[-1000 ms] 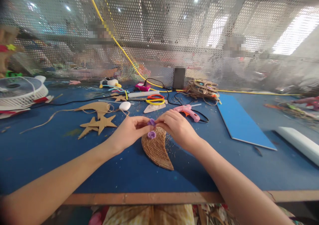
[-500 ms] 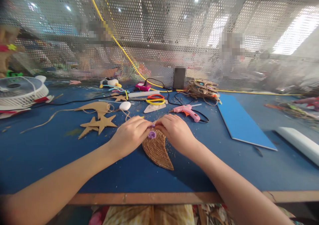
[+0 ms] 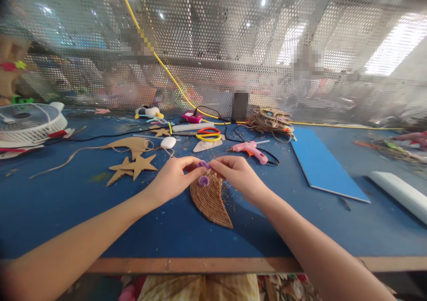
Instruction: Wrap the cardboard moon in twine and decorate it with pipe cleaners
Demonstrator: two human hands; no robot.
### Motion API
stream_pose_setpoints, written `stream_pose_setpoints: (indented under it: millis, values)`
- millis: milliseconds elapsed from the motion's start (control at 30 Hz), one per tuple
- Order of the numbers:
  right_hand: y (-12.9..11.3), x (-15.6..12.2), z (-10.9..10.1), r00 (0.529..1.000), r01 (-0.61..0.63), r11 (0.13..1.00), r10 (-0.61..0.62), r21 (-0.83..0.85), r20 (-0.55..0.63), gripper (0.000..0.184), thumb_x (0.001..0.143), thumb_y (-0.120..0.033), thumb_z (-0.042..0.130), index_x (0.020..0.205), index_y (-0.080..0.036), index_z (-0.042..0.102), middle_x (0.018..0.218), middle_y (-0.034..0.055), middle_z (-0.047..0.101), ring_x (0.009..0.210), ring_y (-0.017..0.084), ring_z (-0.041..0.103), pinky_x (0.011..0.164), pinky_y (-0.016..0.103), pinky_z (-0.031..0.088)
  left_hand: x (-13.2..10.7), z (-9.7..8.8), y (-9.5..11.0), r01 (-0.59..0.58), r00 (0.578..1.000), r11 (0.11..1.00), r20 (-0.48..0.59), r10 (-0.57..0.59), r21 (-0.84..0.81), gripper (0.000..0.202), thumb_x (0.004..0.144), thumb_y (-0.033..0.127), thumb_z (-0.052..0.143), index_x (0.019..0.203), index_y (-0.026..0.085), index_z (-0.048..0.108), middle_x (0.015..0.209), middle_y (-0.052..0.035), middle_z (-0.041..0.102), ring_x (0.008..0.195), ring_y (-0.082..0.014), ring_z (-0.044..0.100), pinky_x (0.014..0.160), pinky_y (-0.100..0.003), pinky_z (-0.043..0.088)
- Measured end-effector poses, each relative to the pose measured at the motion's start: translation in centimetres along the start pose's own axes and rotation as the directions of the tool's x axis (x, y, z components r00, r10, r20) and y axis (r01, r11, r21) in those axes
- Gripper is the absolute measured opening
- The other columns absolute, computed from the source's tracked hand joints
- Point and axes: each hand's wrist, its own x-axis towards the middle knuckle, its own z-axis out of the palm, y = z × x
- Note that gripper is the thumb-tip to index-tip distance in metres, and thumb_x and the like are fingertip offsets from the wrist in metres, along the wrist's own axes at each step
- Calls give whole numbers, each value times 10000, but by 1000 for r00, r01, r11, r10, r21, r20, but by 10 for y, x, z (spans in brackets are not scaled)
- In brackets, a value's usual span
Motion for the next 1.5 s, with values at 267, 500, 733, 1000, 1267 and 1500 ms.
stream_pose_setpoints:
  millis: [267, 500, 733, 1000, 1267, 1500]
  values:
    - [-2, 4, -14, 915, 404, 893, -391, -201, 101, 178, 880, -364, 683, 935, -199, 725, 842, 33, 699, 722, 137, 576, 661, 287, 460, 0, -6, 8, 286, 944, 839, 287, -164, -462, 232, 805, 374, 712, 797, 143, 735, 786, -61, 721, 757, -162, 638, 774, -307, 488]
    - [-2, 0, -17, 668, 738, 555, -684, -384, 294, 178, 980, -210, 527, 1084, -252, 665, 1011, 54, 693, 951, 176, 642, 899, 368, 499, -3, -7, 9, 437, 874, 694, 453, -177, -572, 185, 764, 355, 765, 746, 171, 755, 758, -51, 690, 631, -112, 549, 607, -249, 444]
    - [-4, -3, -18, 591, 777, 387, -720, -497, 364, 177, 972, -134, 470, 1084, -216, 580, 1003, 75, 669, 915, 180, 604, 830, 348, 509, -4, -2, 12, 303, 932, 779, 342, -121, -549, 195, 794, 365, 737, 783, 170, 745, 775, -62, 730, 680, -143, 621, 646, -272, 494]
    - [-9, -9, -1, 846, 504, 655, -504, -563, 173, 140, 938, -186, 503, 857, -175, 617, 799, 47, 640, 738, 160, 544, 679, 307, 441, -11, 3, 6, -310, 938, 866, -20, 345, 393, 159, 901, 227, 583, 817, 147, 691, 723, -56, 702, 691, -188, 636, 664, -312, 479]
    - [-7, -7, 7, 999, 22, 998, -21, 52, -38, 364, 864, -521, 623, 812, -169, 703, 730, 28, 648, 636, 125, 519, 606, 286, 410, -8, 7, 3, -261, 919, 940, -240, 311, 220, 155, 910, 274, 604, 885, 166, 711, 803, -64, 736, 733, -184, 655, 712, -326, 516]
    - [-4, -12, 28, 989, -49, 951, 3, 305, 148, 408, 774, -424, 770, 1101, -197, 678, 1073, 61, 702, 967, 179, 624, 887, 332, 471, -1, 15, 5, 84, 975, 738, -98, -200, -669, 223, 811, 399, 721, 870, 185, 742, 859, -35, 736, 798, -150, 656, 749, -283, 521]
